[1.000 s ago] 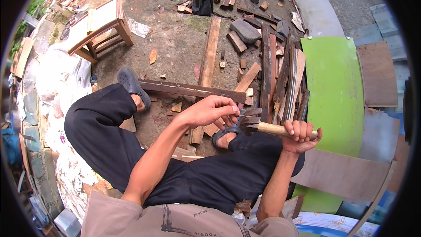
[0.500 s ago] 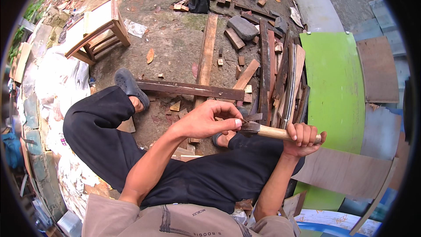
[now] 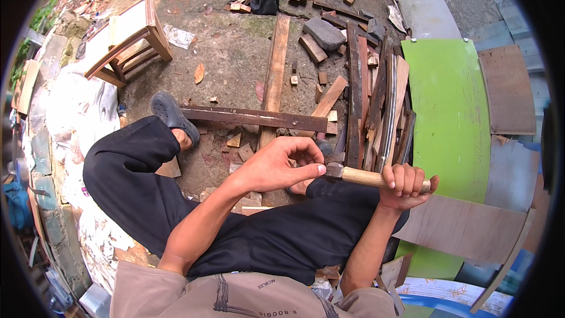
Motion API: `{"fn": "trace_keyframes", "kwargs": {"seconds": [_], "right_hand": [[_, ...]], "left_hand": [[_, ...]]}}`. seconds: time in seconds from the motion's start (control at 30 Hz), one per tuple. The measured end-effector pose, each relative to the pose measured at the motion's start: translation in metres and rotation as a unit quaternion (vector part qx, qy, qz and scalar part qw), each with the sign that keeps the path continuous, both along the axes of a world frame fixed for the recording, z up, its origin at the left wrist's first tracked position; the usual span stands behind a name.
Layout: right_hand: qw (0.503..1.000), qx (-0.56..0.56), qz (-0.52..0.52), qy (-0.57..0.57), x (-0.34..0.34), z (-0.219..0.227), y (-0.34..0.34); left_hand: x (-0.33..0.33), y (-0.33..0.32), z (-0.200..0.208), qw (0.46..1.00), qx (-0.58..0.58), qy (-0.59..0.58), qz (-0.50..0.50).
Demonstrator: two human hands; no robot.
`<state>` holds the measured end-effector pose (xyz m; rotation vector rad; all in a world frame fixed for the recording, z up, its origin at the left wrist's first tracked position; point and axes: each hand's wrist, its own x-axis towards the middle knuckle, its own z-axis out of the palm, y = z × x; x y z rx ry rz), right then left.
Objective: The person sits on the ground and uses a hammer to drive nails into a wooden frame. They repeatedly position the frame, strike nails, and adjust the wood pieces during the process.
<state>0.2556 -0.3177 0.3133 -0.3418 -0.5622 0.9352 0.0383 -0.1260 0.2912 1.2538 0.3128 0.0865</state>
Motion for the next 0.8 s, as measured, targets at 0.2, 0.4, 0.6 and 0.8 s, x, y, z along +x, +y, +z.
{"fn": "trace_keyframes", "kwargs": {"seconds": [0.2,0.4,0.6,0.8], "right_hand": [[0.999,-0.038,-0.018,-0.024,-0.004,0.004,0.004],[0.994,-0.092,-0.008,-0.064,-0.010,0.000,0.010],[0.944,-0.291,-0.010,-0.152,-0.032,-0.025,0.029],[0.890,-0.420,0.012,-0.176,-0.046,-0.043,0.033]], "left_hand": [[0.001,-0.003,0.004,0.998,0.035,-0.007,0.045],[0.002,-0.007,-0.002,0.995,0.063,-0.005,0.073],[0.012,0.001,-0.040,0.969,-0.063,0.097,0.218],[0.012,0.045,-0.116,0.893,0.346,0.288,-0.025]]}}
